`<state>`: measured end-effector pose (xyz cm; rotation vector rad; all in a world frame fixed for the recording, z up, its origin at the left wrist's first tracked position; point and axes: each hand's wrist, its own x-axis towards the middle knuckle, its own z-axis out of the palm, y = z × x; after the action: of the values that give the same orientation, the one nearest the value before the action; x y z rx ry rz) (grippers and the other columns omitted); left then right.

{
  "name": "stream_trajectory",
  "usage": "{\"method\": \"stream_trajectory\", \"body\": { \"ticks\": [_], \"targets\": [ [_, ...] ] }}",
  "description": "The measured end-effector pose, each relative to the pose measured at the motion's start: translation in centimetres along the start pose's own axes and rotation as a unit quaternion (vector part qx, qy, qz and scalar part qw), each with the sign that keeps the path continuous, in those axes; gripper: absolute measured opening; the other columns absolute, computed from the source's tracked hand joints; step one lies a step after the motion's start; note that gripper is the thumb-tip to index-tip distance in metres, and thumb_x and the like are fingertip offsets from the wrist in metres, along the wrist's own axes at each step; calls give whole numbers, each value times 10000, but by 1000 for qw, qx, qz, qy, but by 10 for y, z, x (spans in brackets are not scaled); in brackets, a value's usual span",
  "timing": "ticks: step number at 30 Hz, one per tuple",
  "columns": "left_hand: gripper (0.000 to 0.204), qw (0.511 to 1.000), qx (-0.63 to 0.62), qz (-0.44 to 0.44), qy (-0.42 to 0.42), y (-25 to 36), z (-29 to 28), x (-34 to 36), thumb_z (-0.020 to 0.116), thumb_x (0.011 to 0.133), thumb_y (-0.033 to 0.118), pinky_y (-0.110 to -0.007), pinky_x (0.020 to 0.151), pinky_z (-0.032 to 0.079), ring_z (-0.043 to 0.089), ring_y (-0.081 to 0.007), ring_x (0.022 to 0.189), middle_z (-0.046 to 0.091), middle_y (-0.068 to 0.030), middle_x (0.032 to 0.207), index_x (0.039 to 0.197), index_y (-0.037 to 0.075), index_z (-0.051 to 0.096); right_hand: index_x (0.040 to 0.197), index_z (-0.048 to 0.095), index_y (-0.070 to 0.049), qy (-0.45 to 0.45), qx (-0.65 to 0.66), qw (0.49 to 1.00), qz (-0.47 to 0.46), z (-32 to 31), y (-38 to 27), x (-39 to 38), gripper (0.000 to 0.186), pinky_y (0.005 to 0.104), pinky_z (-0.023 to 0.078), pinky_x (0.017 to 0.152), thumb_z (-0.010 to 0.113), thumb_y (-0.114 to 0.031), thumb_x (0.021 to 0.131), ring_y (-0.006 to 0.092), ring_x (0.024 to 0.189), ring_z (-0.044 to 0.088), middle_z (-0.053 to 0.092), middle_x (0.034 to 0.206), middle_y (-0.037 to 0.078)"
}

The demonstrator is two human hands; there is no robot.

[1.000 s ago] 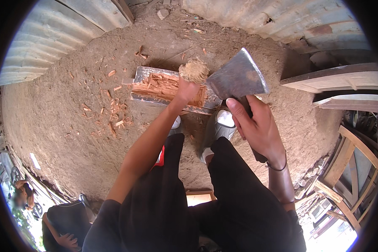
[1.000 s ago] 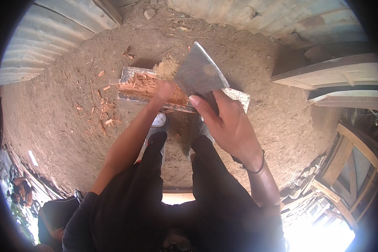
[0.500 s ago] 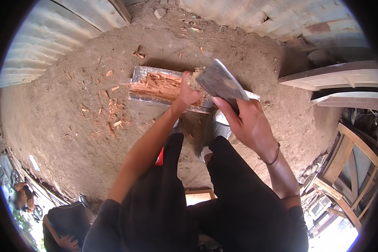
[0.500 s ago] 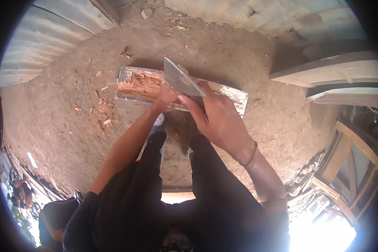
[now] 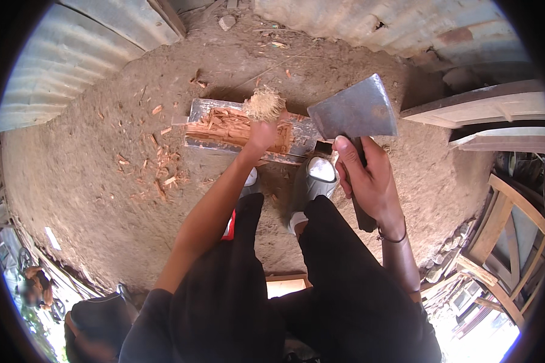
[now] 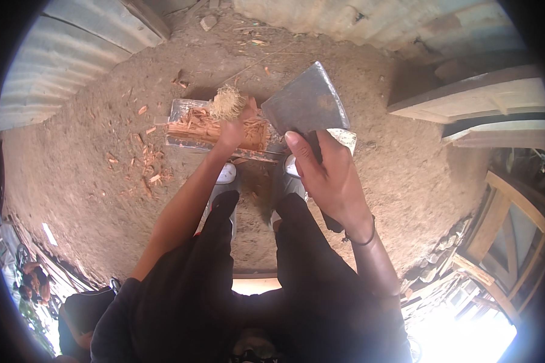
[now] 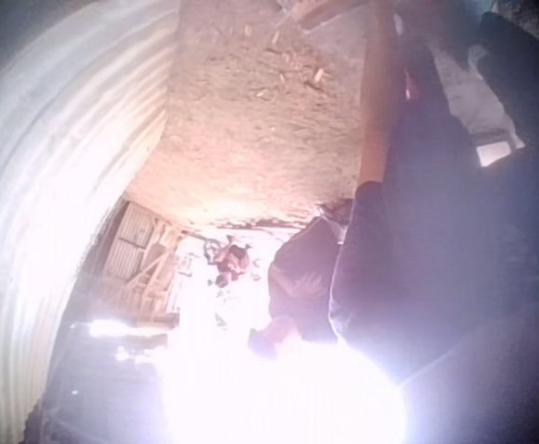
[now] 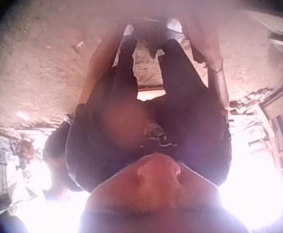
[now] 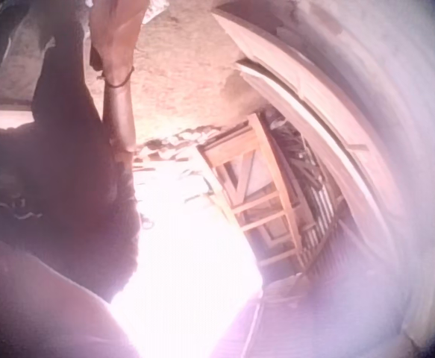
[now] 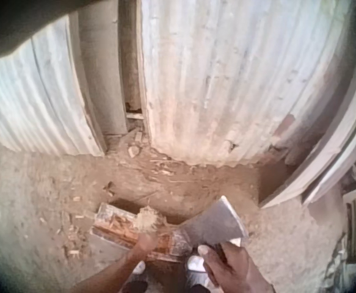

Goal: The person uses a machete to repeatedly strike and scrape a rectangular wooden block resting on the ground, removing wood shavings and shaping the block. The person occasionally pauses to clear shavings from the block's surface.

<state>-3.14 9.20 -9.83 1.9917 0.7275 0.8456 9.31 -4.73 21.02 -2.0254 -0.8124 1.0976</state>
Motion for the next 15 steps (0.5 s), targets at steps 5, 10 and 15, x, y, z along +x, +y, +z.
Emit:
{"method": "stream_trajectory", "body": {
  "ticks": [5,10,15],
  "targets": [
    [147,984,84,136,75,5,6,2,605,980,28,-407,825,534,697,-266,967,725,-118,1007,1052,-6,729,827,556,7,-8,-11,999,49,-4,9,1,465,335,430,509,592,-394,1061,147,516,542,553,596,75],
    [137,995,-32,57,76,45,2,13,723,794,57,-528,890,480,643,-382,982,709,-145,1035,929,65,746,857,578,21,-24,-52,997,47,-2,8,-7,462,367,457,559,597,-395,1056,190,560,579,579,622,107],
    [255,985,86,143,40,41,2,11,724,825,59,-499,952,448,649,-352,1006,707,-125,1088,1077,53,687,979,622,45,-34,-69,997,7,-1,-4,-9,385,402,478,615,614,-333,1050,316,611,619,627,680,178]
  ]
}}
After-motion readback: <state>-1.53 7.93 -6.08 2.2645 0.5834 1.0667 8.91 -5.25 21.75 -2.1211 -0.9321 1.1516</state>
